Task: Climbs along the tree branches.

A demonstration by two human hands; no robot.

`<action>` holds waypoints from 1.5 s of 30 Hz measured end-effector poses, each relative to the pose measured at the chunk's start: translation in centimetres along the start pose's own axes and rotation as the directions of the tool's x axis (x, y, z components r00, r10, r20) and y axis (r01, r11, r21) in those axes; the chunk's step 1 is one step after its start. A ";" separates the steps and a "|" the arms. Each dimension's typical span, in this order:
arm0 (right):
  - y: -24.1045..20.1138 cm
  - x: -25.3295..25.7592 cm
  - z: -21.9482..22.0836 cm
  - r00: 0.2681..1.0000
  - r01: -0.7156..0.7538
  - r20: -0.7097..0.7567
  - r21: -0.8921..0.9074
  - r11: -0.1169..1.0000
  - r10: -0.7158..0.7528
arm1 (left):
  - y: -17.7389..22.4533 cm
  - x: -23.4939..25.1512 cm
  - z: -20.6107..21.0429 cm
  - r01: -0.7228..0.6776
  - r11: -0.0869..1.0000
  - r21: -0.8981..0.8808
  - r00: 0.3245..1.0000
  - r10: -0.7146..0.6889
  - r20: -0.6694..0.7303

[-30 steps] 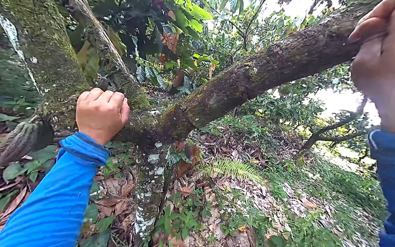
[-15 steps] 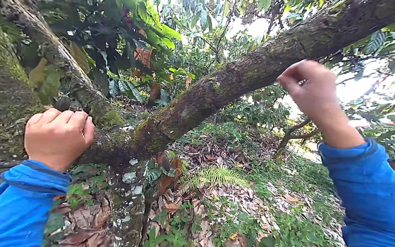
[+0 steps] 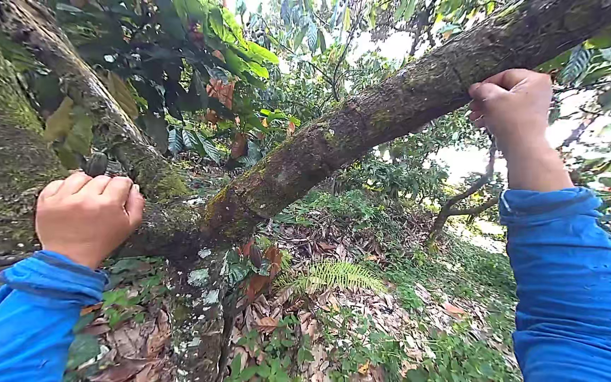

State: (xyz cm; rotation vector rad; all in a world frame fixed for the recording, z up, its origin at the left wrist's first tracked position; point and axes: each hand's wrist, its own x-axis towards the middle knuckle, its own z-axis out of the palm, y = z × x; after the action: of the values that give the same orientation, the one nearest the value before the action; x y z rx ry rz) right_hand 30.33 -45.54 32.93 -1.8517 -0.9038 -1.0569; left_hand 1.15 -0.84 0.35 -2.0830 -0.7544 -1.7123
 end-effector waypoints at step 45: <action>2.9 -1.0 1.1 0.957 -0.282 0.155 0.703 0.653 0.246 | -1.1 -0.2 1.2 0.016 1.000 -0.014 1.000 -0.015 0.015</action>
State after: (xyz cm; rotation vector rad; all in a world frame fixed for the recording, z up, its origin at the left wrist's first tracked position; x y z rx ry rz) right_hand 32.78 -45.97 30.78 -1.2696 -0.8694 -0.3682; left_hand 1.44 0.65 -0.22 -2.1068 -0.7670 -1.7168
